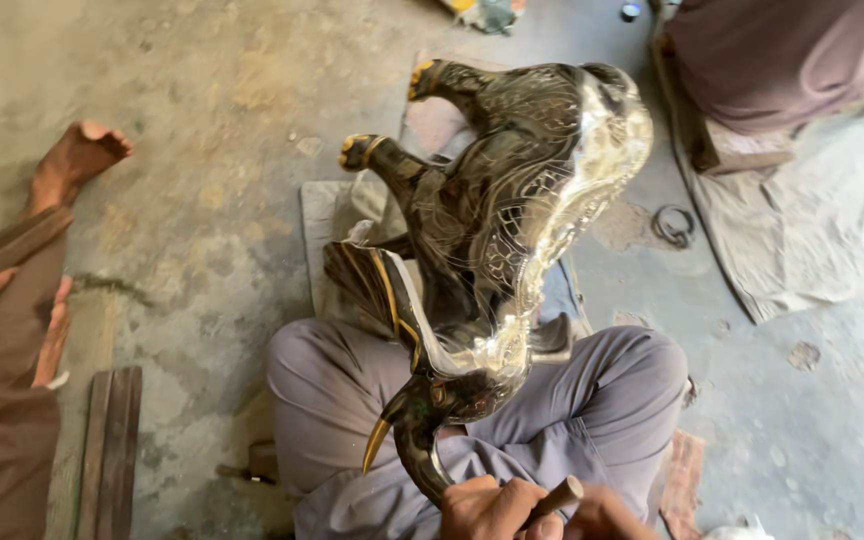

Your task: The person sits cross-legged on the floor holding a decorated metal camel figurine on their lap and engraves/chases ornamental patterns into its surface. They position a small punch or chisel against the metal with one hand and strike it with a wooden mallet held in the other hand, repositioning the tool repeatedly across different areas of the figurine's body and legs.

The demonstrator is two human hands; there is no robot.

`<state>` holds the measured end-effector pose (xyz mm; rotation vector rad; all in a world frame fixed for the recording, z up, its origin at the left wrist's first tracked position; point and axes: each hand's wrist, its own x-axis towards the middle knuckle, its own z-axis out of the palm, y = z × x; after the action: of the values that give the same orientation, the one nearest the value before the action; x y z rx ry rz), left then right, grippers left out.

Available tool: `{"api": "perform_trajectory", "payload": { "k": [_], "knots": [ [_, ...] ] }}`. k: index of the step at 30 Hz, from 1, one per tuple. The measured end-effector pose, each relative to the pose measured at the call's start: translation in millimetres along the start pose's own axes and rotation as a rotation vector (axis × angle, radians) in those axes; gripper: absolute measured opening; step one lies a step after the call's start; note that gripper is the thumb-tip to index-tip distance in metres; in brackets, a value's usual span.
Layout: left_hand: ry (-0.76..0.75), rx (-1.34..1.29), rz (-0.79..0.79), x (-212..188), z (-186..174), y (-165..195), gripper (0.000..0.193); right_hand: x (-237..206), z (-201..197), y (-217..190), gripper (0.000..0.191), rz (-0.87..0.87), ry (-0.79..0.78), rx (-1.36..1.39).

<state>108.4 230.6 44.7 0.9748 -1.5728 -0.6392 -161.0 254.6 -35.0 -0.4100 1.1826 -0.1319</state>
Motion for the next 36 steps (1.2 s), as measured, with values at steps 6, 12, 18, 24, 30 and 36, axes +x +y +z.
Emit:
{"api": "perform_trajectory", "payload": {
  "k": [6,12,18,24,30,36],
  "knots": [
    [-0.003,-0.169,-0.054,-6.2,-14.6,25.6,0.020,52.0,46.9,44.3,0.034,-0.151,0.054,-0.257],
    [0.418,-0.049,0.350,90.5,-125.5,5.4,0.024,35.2,56.5,41.0,0.031,-0.180,0.110,-0.324],
    [0.061,0.210,-0.199,224.1,-168.1,-48.4,0.027,37.1,74.0,30.4,0.031,-0.181,0.144,-0.368],
    [0.170,-0.454,-0.115,204.7,-134.3,-72.0,0.033,-38.8,60.6,6.9,0.033,-0.195,0.297,-0.533],
    [0.259,-0.216,0.004,136.7,-119.3,-5.1,0.028,-144.2,46.1,10.4,0.036,-0.286,0.672,-0.712],
    [0.189,-0.246,-0.219,42.6,-94.7,16.1,0.030,-94.7,37.4,56.7,0.040,-0.291,0.796,-0.429]
  ]
}}
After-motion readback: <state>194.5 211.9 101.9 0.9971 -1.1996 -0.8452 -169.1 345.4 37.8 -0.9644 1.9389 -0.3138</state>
